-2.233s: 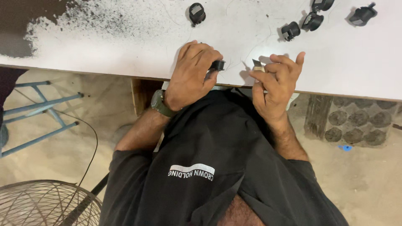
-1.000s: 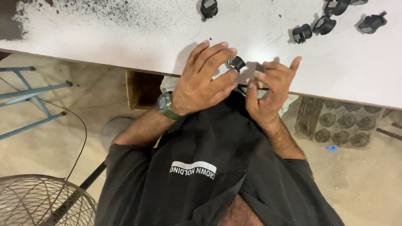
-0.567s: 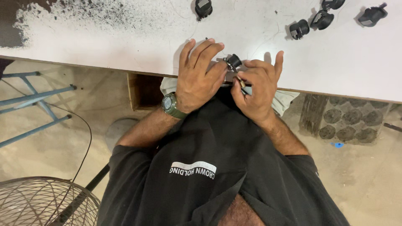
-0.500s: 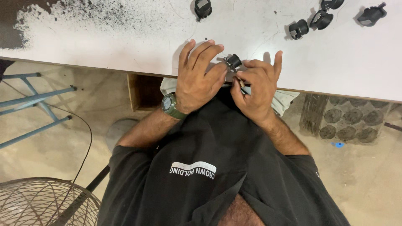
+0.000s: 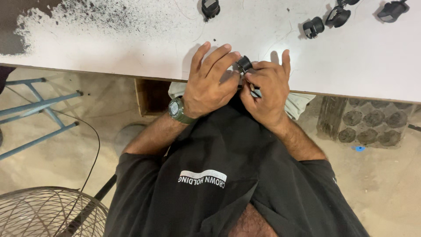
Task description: The person sits at a white workbench and assembles small black shoe-like components onto circular metal hubs, pressing and seating each part by hand while holding a small block in one hand. Finished assemblies are set aside on the bench as more parts are picked up and fitted one at a time.
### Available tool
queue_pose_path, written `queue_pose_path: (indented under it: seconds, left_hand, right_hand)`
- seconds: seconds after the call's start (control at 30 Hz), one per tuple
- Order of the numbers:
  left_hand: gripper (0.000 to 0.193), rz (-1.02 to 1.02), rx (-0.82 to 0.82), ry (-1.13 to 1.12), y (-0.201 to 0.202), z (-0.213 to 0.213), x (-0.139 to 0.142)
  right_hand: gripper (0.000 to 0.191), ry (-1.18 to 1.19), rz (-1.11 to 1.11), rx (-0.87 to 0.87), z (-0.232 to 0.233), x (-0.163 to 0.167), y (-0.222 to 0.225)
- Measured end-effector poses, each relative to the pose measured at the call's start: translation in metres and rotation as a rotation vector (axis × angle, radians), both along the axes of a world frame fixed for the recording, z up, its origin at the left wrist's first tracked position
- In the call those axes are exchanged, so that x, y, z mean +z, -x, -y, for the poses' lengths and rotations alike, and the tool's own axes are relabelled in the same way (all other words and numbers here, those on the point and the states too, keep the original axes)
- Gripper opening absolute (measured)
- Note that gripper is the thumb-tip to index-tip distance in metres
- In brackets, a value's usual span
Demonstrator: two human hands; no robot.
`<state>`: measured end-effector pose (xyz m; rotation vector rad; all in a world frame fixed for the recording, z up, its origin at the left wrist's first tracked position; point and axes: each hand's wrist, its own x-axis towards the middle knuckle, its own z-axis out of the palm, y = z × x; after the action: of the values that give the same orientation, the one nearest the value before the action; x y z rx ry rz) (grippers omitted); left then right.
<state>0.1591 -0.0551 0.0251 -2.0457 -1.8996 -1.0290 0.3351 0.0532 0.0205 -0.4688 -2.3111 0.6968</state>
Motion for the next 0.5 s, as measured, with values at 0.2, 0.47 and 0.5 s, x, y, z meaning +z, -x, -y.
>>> queue_pose_path:
  seconds: [0.2, 0.47, 0.5]
  left_hand:
    - [0.011, 0.083, 0.041, -0.022, -0.001, -0.005, 0.002]
    - [0.006, 0.236, 0.041, 0.196, 0.005, -0.002, 0.011]
    - [0.006, 0.244, 0.042, 0.196, 0.006, -0.002, 0.012]
  right_hand:
    - [0.032, 0.012, 0.008, 0.009, 0.001, 0.000, 0.000]
    - [0.031, -0.013, 0.000, -0.013, 0.003, -0.002, 0.002]
    - [0.032, -0.030, 0.001, -0.019, 0.004, -0.002, 0.001]
